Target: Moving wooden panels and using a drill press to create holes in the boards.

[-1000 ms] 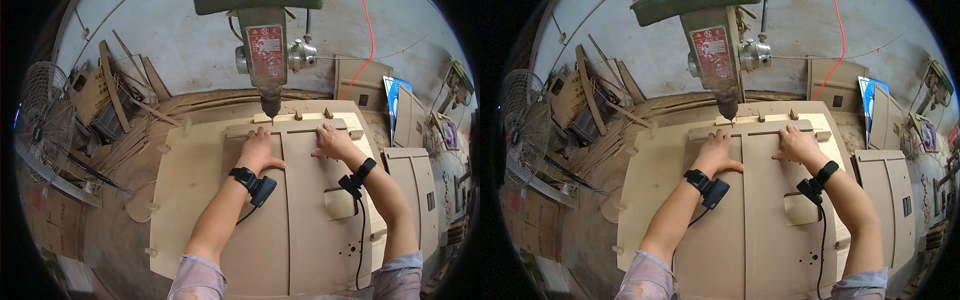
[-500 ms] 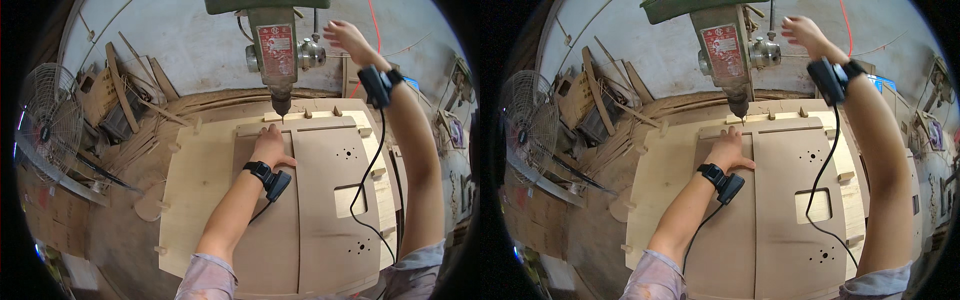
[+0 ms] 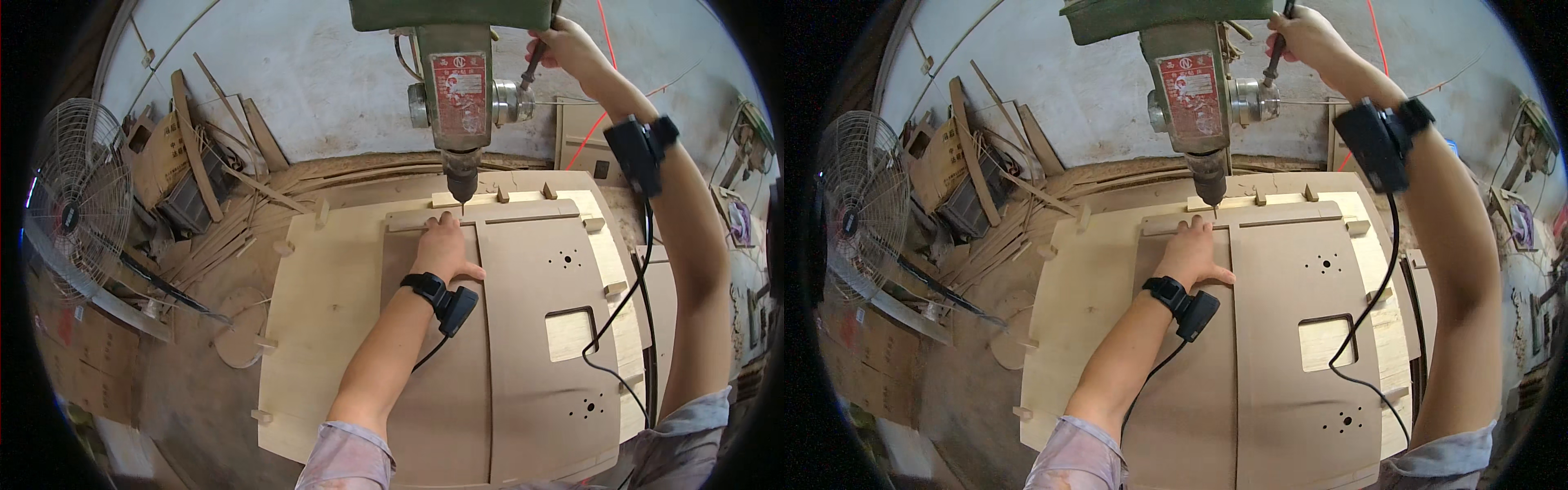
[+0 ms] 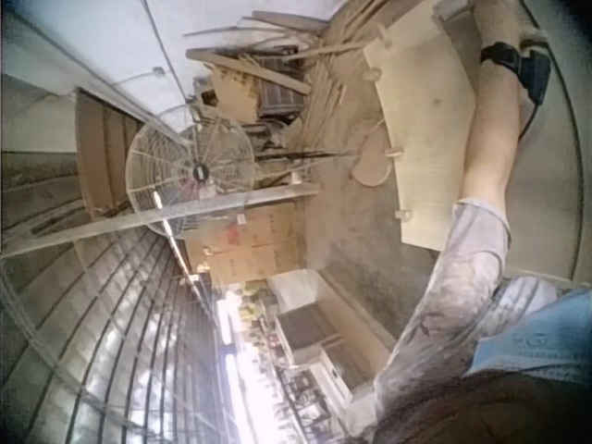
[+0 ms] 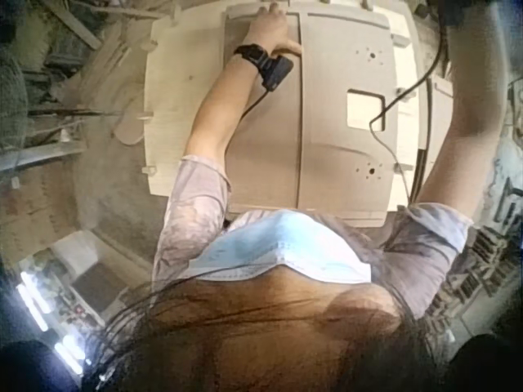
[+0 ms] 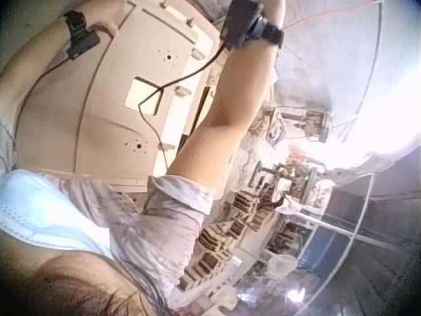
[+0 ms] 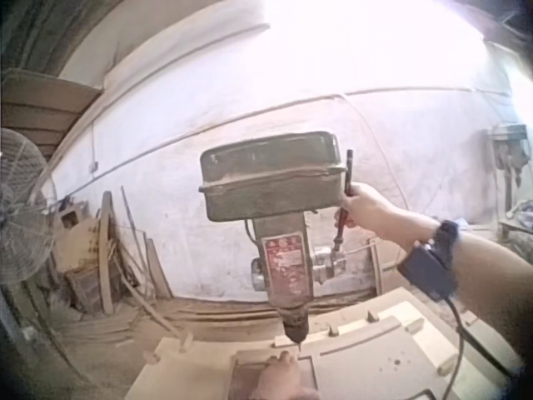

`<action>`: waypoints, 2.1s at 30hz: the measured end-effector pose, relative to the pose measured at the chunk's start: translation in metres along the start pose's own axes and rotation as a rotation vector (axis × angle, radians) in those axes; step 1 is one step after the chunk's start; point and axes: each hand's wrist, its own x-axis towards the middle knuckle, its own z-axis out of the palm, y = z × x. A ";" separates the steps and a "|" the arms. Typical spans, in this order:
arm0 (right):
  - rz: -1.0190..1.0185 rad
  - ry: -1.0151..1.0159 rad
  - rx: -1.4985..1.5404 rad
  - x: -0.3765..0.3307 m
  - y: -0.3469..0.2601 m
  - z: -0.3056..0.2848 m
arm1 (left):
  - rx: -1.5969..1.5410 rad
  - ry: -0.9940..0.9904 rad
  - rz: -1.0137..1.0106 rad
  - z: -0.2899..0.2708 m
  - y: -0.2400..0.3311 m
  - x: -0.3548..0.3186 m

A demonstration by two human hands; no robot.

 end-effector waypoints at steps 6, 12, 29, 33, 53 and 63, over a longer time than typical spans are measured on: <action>-0.137 0.143 -0.098 -0.031 0.001 0.008 | 0.032 -0.032 -0.011 -0.001 0.001 -0.001; -0.262 0.229 -0.078 -0.056 0.013 0.016 | 0.024 -0.050 -0.033 0.001 0.002 0.003; -0.388 0.460 -0.251 -0.091 0.022 0.043 | 0.095 -0.108 -0.062 -0.003 0.005 0.004; -0.477 0.481 -0.102 -0.110 0.040 0.057 | 0.095 -0.110 -0.055 -0.002 0.003 0.005; 0.484 -0.381 -0.158 -0.143 0.006 0.018 | 0.061 0.014 0.014 0.010 0.000 0.007; -0.075 -0.032 -0.810 -0.158 0.111 0.074 | 0.081 -0.042 0.006 0.003 0.002 0.002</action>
